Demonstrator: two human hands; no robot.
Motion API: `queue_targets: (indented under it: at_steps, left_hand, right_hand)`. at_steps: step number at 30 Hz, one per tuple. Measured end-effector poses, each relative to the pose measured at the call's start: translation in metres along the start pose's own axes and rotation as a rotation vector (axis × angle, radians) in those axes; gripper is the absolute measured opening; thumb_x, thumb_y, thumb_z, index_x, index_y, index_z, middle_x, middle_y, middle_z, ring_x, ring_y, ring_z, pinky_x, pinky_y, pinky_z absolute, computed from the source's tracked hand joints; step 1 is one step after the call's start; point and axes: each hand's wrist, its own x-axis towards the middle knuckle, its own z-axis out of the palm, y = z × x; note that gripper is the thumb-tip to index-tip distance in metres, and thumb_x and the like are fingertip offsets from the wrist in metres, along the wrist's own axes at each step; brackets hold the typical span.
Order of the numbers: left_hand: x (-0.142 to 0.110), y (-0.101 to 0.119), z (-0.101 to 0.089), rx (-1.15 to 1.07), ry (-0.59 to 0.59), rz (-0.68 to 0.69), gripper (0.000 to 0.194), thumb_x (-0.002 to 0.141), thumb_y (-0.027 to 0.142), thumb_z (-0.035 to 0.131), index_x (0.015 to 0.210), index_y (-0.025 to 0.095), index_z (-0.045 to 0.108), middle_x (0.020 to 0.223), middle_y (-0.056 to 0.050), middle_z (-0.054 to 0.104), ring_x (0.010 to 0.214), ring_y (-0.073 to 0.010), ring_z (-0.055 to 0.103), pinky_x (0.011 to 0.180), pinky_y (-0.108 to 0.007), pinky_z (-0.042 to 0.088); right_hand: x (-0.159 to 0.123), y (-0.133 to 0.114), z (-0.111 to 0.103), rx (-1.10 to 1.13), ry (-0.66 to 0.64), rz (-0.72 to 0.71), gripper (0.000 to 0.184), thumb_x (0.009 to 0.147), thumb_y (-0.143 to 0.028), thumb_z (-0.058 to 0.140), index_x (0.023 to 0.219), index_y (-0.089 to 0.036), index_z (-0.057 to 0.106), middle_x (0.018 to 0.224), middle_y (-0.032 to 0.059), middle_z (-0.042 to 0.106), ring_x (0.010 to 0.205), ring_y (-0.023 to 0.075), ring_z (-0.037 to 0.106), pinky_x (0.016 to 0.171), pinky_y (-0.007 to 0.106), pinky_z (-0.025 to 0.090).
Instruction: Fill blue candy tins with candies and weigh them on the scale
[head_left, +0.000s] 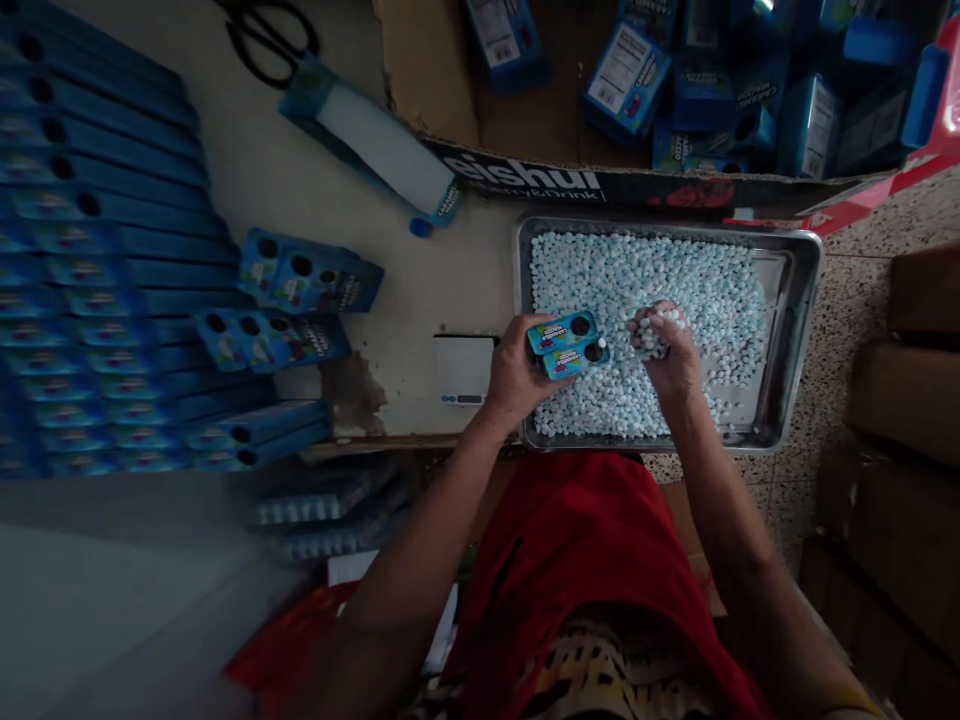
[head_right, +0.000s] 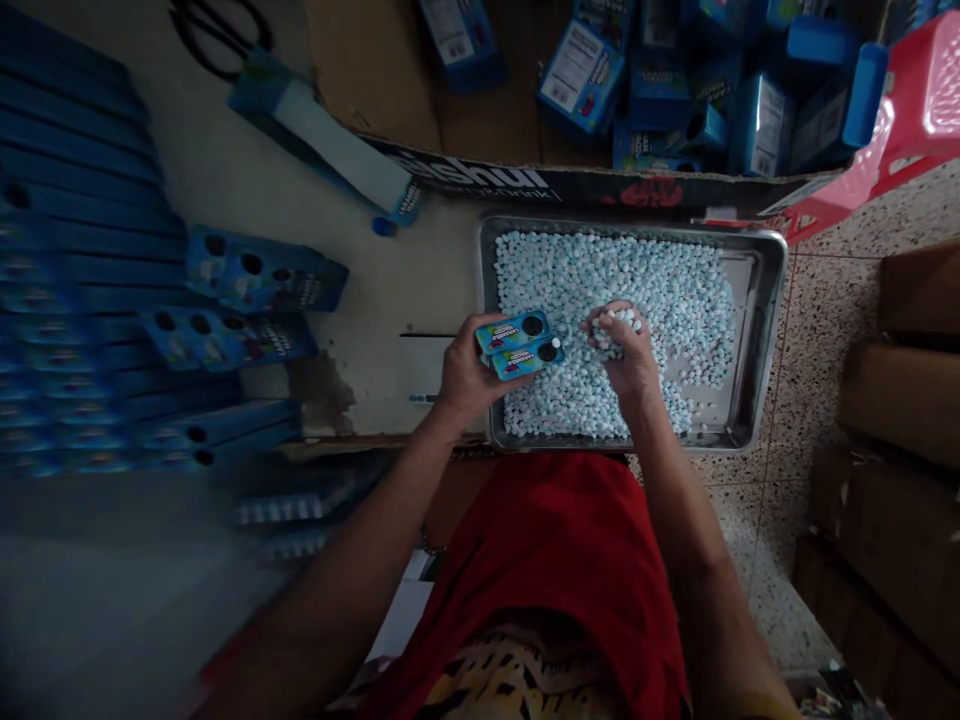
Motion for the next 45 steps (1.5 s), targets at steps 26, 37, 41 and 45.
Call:
queue_targets:
  at_steps: [26, 37, 41, 45]
  left_hand:
    - [0.002, 0.011, 0.019, -0.059, -0.088, -0.068, 0.076, 0.061, 0.035, 0.102, 0.126, 0.028, 0.063, 0.115, -0.003, 0.078, 0.105, -0.0299, 0.079, 0.091, -0.040, 0.065]
    - [-0.003, 0.016, 0.051, -0.300, -0.066, 0.134, 0.073, 0.075, 0.057, 0.097, 0.134, 0.029, 0.063, 0.137, -0.013, 0.074, 0.131, -0.0342, 0.074, 0.114, -0.054, 0.061]
    - [-0.014, 0.008, 0.034, -0.255, -0.222, 0.104, 0.078, 0.072, 0.054, 0.100, 0.135, 0.026, 0.063, 0.130, -0.011, 0.074, 0.119, -0.0325, 0.077, 0.103, -0.049, 0.064]
    - [-0.030, -0.002, 0.019, -0.222, -0.140, 0.078, 0.079, 0.072, 0.052, 0.100, 0.136, 0.022, 0.064, 0.131, -0.011, 0.074, 0.114, -0.0304, 0.077, 0.099, -0.045, 0.064]
  right_hand:
    - [-0.045, -0.024, 0.030, -0.072, -0.205, -0.317, 0.061, 0.100, -0.085, 0.050, 0.086, -0.029, 0.072, 0.103, 0.0069, 0.079, 0.124, 0.0321, 0.076, 0.124, 0.062, 0.048]
    - [0.016, -0.002, -0.087, -1.409, 0.068, -0.678, 0.051, 0.101, -0.059, 0.066, 0.141, -0.027, 0.069, 0.167, 0.0163, 0.054, 0.163, 0.0413, 0.040, 0.133, 0.070, 0.032]
    - [0.062, -0.001, -0.046, -1.596, -0.208, -0.650, 0.072, 0.102, -0.074, 0.061, 0.160, -0.031, 0.059, 0.173, 0.0129, 0.049, 0.165, 0.0443, 0.035, 0.133, 0.069, 0.031]
    - [0.061, 0.019, -0.027, -1.700, -0.187, -0.541, 0.054, 0.107, -0.060, 0.061, 0.146, -0.023, 0.069, 0.155, 0.0200, 0.062, 0.147, 0.0428, 0.052, 0.121, 0.061, 0.044]
